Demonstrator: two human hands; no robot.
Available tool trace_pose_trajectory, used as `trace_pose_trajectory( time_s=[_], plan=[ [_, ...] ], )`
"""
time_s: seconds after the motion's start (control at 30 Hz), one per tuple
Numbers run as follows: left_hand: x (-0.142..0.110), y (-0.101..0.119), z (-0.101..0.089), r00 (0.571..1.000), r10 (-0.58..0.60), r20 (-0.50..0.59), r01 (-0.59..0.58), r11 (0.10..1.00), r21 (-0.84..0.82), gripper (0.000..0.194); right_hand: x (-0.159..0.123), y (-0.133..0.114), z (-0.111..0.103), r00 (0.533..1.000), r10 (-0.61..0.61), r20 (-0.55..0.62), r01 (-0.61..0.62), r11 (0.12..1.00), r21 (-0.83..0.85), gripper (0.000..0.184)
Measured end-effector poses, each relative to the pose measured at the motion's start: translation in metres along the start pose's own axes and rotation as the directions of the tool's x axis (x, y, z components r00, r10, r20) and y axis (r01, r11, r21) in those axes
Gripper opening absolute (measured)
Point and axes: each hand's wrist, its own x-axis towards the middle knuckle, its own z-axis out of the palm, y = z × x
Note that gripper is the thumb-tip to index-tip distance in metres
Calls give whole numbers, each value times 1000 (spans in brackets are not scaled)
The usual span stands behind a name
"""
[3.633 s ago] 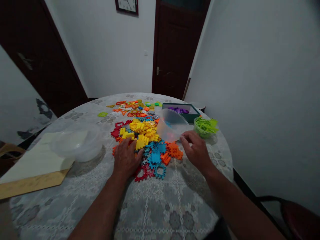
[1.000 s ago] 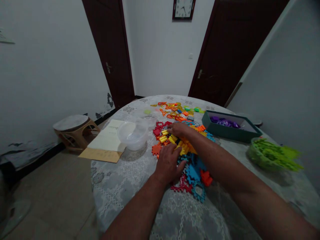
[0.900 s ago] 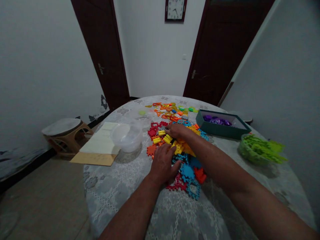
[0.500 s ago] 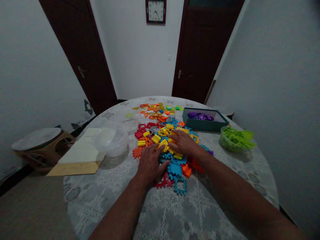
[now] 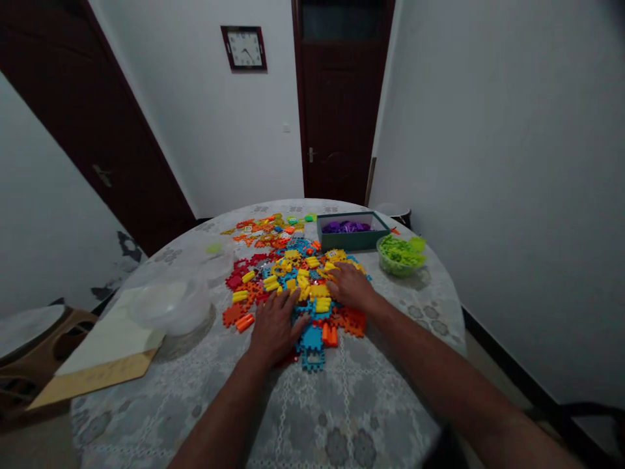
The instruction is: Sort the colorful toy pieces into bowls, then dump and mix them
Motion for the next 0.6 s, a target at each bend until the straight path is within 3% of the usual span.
trace_pose_trajectory(
  time_s=[0.1,0.2,0.27,0.43,0.6],
  plan=[
    [7,-1,1,1000,0,-10,0,999,34,60,-23,19,-14,986,73,-150,-67,997,40,39],
    [13,2,-2,999,21,-51,-18,998,53,56,-50,47,-27,938,253,-237,-239,967,86,37],
    [15,9,-4,998,41,-42,-39,998,53,58,-67,66,-32,893,380,-239,-370,925,89,38],
    [22,36,-1,991,64,115,-73,994,76,68,-85,96,-35,783,578,-230,-597,802,-17,45],
    [25,54,0,987,62,151,-73,995,69,68,-78,106,-34,764,609,-211,-634,770,-75,45]
  ],
)
